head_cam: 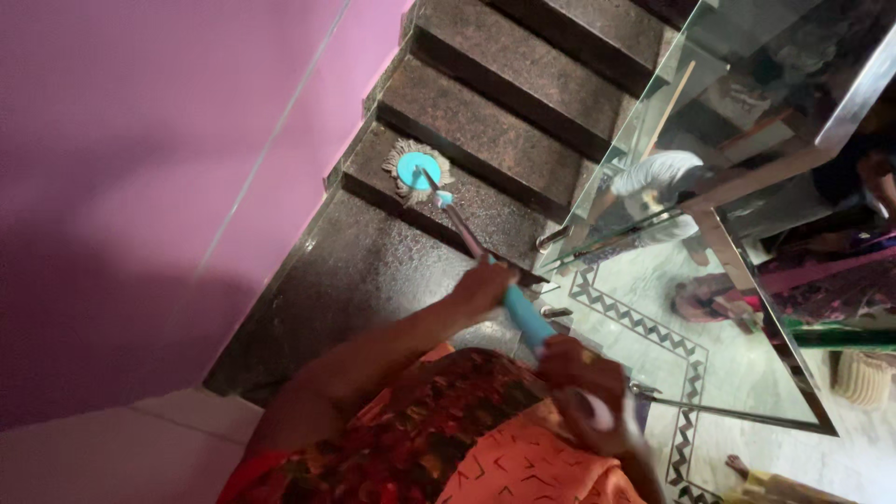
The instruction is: The person mops a set of dark stone stairs by hand using a mop with a blue handle, working from the top steps downward.
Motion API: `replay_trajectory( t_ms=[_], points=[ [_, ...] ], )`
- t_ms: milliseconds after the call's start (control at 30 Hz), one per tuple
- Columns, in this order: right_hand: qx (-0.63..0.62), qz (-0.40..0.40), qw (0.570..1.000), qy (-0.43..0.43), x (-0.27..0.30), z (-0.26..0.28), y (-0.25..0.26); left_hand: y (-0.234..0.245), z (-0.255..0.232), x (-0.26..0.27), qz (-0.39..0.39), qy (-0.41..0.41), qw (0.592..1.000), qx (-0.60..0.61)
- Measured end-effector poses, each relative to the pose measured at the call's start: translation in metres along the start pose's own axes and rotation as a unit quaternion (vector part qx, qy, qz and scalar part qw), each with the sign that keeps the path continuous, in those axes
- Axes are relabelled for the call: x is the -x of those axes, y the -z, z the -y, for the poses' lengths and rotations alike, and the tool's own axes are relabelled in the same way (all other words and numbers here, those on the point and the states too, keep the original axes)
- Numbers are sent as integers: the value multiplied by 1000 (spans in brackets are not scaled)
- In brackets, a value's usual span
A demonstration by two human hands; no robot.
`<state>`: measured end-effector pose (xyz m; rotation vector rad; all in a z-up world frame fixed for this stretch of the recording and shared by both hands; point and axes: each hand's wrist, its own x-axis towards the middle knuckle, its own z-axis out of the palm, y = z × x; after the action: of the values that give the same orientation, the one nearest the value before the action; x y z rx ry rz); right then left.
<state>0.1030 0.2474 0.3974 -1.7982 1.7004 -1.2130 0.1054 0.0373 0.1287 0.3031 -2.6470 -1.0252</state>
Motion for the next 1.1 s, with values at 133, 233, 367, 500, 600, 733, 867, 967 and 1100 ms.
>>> replay_trajectory(
  t_ms=[133,233,367,500,600,733,867,967,1100],
  points=[
    [-32,-34,998,-50,16,39,31,13,-54,1,29,-51,998,26],
    [-41,-68,996,-51,20,47,33,27,-77,3,80,-40,996,23],
    [10,-67,997,-19,16,26,18,24,-65,-4,73,-2,997,28],
    [22,-75,996,-43,17,16,3,11,-42,-8,24,-38,999,9],
    [24,-86,996,-31,21,19,0,2,-46,-6,112,-9,994,15],
    [21,-91,994,-57,35,45,20,7,-76,0,69,-75,994,37],
    [16,-129,988,-89,41,69,31,15,-102,1,70,-93,992,48],
    [4,-112,992,-54,36,61,29,14,-101,-4,92,-68,992,48],
    [21,-116,992,-52,38,41,15,14,-87,-7,100,-66,993,8]
  ],
)
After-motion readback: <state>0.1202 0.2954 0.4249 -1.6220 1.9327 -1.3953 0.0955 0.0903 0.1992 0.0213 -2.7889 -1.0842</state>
